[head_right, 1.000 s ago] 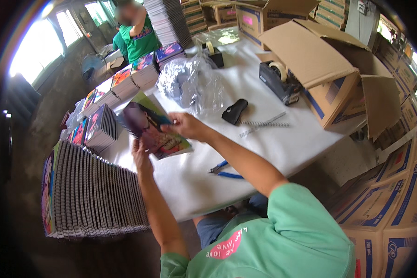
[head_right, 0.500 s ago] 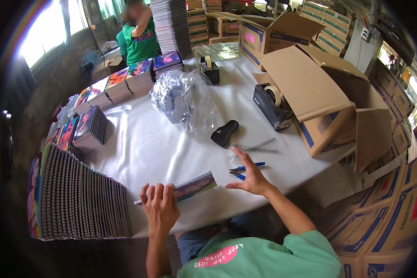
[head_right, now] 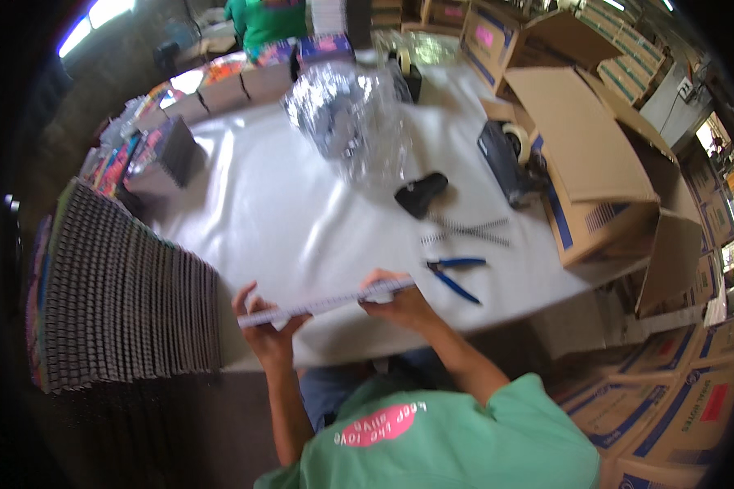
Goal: The person inserts a spiral binding into a notebook and uses pliers to trim and secure the wire ends.
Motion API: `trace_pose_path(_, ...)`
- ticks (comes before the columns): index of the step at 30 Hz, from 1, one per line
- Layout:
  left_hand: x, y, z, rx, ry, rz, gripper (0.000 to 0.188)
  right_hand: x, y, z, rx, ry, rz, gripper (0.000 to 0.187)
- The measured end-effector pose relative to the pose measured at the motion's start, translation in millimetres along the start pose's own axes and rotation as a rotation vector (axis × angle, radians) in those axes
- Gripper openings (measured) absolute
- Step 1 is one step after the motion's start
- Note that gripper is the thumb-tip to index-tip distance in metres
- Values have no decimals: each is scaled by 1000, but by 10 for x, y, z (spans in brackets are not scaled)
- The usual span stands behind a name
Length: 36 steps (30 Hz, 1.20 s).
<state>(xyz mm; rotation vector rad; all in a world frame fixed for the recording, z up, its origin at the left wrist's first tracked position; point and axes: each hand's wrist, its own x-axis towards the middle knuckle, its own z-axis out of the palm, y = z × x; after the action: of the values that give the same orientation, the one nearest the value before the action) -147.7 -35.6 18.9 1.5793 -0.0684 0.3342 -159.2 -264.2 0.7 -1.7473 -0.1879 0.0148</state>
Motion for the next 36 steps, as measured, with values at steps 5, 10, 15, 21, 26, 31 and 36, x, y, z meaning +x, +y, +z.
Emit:
trace_pose_path(5,-161,-84,33,289,205,225,83,-15,-6,44,-97,2,117,18)
trace_pose_path(10,-193,593,619,972,-61,740,43,-23,58,-162,-97,-254,-62,33)
trace_pose_path(15,-60,413,597,823,-158,789,22,169,-245,-1067,-568,-22,-128,43)
trace_pose_path(21,-89,417,685,816,-98,816,27,333,87,-1404,-1152,68,-494,29)
trace_pose_path(26,-105,318,691,807,-5,842,35,257,-658,-1011,-768,41,-508,35)
trace_pose_path(31,-50,330,723,785,22,870,29,143,-883,-911,-443,-172,-396,31)
trace_pose_path(36,-76,340,759,780,39,853,28,89,-859,-888,-277,-247,-330,26)
